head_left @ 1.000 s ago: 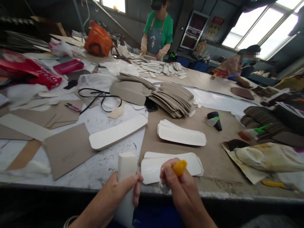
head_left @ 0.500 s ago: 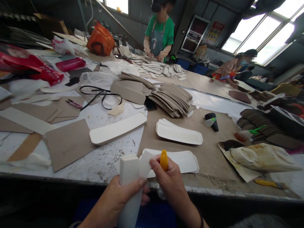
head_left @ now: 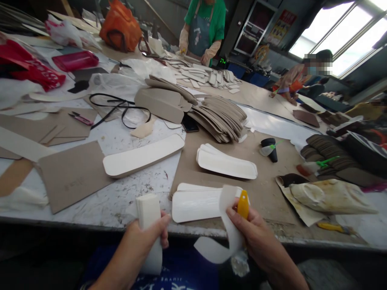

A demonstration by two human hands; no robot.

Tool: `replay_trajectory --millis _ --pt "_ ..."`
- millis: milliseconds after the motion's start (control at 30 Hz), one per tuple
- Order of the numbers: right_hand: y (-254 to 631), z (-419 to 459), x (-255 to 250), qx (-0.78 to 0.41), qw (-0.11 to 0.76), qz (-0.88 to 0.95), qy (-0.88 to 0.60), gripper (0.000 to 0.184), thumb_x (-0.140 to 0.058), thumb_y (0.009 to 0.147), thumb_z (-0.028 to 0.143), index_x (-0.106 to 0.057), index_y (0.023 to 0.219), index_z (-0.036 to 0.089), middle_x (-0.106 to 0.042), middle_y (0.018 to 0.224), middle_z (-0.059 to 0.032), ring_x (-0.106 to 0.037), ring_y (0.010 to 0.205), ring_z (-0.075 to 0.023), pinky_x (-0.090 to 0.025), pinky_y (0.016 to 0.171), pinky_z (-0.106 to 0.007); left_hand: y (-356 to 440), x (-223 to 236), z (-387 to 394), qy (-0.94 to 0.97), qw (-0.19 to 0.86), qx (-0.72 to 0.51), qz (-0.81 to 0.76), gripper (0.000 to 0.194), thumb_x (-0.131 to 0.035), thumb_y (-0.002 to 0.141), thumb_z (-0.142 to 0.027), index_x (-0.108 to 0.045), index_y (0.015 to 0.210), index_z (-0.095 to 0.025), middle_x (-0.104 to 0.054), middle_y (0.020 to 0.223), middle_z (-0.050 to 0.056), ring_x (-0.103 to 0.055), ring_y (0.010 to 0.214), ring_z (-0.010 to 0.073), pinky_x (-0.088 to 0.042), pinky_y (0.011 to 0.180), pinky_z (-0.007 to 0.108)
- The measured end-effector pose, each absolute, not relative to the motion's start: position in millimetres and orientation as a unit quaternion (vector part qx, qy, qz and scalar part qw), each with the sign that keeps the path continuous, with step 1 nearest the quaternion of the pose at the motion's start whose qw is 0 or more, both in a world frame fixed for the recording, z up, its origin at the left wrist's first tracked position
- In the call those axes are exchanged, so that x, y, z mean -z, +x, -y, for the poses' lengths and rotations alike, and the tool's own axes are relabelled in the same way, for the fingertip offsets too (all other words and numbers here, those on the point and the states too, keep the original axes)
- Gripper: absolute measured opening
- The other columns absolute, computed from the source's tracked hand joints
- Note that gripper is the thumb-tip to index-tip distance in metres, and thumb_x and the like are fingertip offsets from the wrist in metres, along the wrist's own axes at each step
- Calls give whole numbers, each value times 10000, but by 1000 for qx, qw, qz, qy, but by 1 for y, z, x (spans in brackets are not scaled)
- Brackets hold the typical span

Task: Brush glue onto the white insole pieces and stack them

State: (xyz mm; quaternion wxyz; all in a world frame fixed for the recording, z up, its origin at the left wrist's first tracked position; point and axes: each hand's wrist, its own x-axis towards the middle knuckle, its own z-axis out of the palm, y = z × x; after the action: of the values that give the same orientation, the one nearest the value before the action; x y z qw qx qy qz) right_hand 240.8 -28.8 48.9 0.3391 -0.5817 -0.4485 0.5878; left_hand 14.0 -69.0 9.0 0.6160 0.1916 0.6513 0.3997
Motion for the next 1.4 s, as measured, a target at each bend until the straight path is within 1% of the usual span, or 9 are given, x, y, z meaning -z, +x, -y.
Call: replay_trajectory --millis 100,200,267,367,700,967,1133,1300,1400 --pt "232 8 -58 -551 189 607 -542 277 -614 856 435 -545 738 194 -471 656 35 -404 582 -120 -349 532 -226 5 -15 51 243 638 -344 -645 372 -713 632 -516 -652 783 -182 -593 487 -44 -549 505 163 -481 574 294" --pt "213 -13 -56 -487 46 715 -499 204 -562 898 295 -529 727 189 -515 695 21 -442 633 -128 -336 595 -240 2 -18 36 287 651 -299 -636 324 -679 617 -493 -607 523 -191 -595 465 3 -538 511 161 -465 593 295" --pt "203 -24 -53 -436 -27 750 -497 168 -578 908 275 -561 769 181 -568 741 2 -482 672 -141 -329 629 -253 2 -19 30 297 654 -277 -639 326 -667 573 -478 -569 431 -202 -590 447 19 -524 490 159 -440 571 293" --pt "195 -34 -49 -374 -92 772 -506 151 -594 924 301 -617 853 170 -641 819 -42 -529 726 -169 -320 650 -267 1 -20 23 306 652 -251 -647 289 -642 546 -459 -567 414 -214 -572 422 11 -510 469 162 -422 554 294" --pt "186 -42 -40 -312 -141 792 -506 200 -571 956 336 -682 955 169 -737 937 -95 -641 811 -208 -314 635 -278 2 -22 20 335 628 -206 -672 332 -579 568 -522 -567 394 -239 -614 459 31 -556 527 196 -460 612 309" --pt "181 -40 -40 -271 -155 807 -501 253 -537 969 365 -697 1013 173 -751 988 -121 -690 897 -255 -399 682 -303 10 -24 14 350 577 -176 -717 374 -618 468 -597 -521 338 -260 -597 423 65 -573 492 236 -487 571 357" --pt "178 -36 -47 -254 -155 814 -499 262 -552 963 375 -697 1045 172 -753 1006 -138 -695 923 -274 -439 713 -317 13 -17 13 370 560 -171 -721 348 -609 475 -564 -514 328 -263 -569 377 55 -548 433 227 -485 533 364" --pt "221 -20 -59 -261 -174 788 -530 225 -605 934 366 -715 943 170 -749 986 -123 -680 916 -268 -420 722 -308 1 -5 18 395 545 -169 -720 390 -633 536 -593 -556 370 -249 -627 436 78 -585 476 249 -494 591 383" --pt "268 -8 -62 -273 -138 741 -597 195 -572 946 313 -691 910 163 -730 956 -96 -658 857 -223 -407 717 -283 -7 7 21 407 516 -159 -736 433 -596 546 -645 -552 361 -255 -660 465 111 -615 515 289 -477 633 409"
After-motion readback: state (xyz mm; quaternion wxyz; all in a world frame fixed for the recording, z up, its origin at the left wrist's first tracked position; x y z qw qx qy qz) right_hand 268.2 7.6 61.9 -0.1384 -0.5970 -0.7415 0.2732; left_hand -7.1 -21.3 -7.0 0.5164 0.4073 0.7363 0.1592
